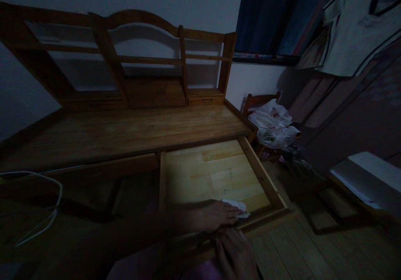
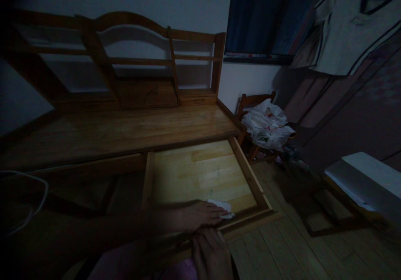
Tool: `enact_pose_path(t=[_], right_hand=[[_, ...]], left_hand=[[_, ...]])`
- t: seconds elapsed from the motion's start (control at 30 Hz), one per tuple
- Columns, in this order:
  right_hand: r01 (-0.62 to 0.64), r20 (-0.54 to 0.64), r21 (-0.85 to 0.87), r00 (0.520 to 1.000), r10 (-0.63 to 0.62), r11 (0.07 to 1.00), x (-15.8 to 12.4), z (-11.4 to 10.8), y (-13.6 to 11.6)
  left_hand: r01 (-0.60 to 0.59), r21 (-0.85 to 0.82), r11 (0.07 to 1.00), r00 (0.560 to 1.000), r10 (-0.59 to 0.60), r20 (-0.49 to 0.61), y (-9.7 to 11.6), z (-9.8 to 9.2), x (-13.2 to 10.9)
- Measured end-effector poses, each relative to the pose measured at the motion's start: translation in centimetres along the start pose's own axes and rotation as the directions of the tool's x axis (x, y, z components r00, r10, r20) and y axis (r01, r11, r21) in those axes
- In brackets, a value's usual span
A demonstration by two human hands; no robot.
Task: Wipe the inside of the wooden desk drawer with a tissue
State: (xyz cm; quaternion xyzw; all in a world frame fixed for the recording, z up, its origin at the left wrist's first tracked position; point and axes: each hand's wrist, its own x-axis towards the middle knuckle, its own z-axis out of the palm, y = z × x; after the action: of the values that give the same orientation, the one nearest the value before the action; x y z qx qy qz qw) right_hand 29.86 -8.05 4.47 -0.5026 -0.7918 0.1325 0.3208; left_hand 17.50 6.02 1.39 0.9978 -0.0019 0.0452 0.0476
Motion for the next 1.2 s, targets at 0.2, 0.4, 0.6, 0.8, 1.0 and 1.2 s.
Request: enact_pose_path(t=[0.2, 0.4, 0.6, 0.8, 1.0, 1.2], right_hand=[[0.024, -0.024, -0.001, 0.999, -0.024, 1.0, 0.0, -0.1, 0.0], [0.0, -0.018, 0.009, 1.0, 0.0, 1.0, -0.1, -0.3, -0.1], [0.007, -0.008, 0.018, 1.0, -0.006, 1.0, -0.2, -0.3, 0.1], [0.013, -0.013, -0.003, 1.0, -0.013, 1.0, 0.0, -0.4, 0.0], [0.029, -0.02, -0.031, 0.999, -0.029, 0.999, 0.1, -0.3, 0.0], [0.003, -0.008, 0.012, 1.0, -0.003, 1.0, 0.2, -0.3, -0.1]], left_hand=[[0.151, 0.012, 0.988, 0.988, -0.151, 0.031, -3.0, -0.7, 0.1], [0.429, 0.161, 0.889, 0.901, -0.433, -0.013, -10.4, -2.8, -2.3], [0.649, 0.232, 0.724, 0.755, -0.649, -0.088, -15.8, -4.5, -4.7], [0.657, 0.192, 0.729, 0.753, -0.648, -0.117, -14.7, -3.8, -3.6], [0.444, 0.113, 0.889, 0.896, -0.44, -0.055, -9.8, -1.1, 0.8], [0.174, -0.029, 0.984, 0.983, -0.175, -0.059, -3.8, 1.7, 3.9]])
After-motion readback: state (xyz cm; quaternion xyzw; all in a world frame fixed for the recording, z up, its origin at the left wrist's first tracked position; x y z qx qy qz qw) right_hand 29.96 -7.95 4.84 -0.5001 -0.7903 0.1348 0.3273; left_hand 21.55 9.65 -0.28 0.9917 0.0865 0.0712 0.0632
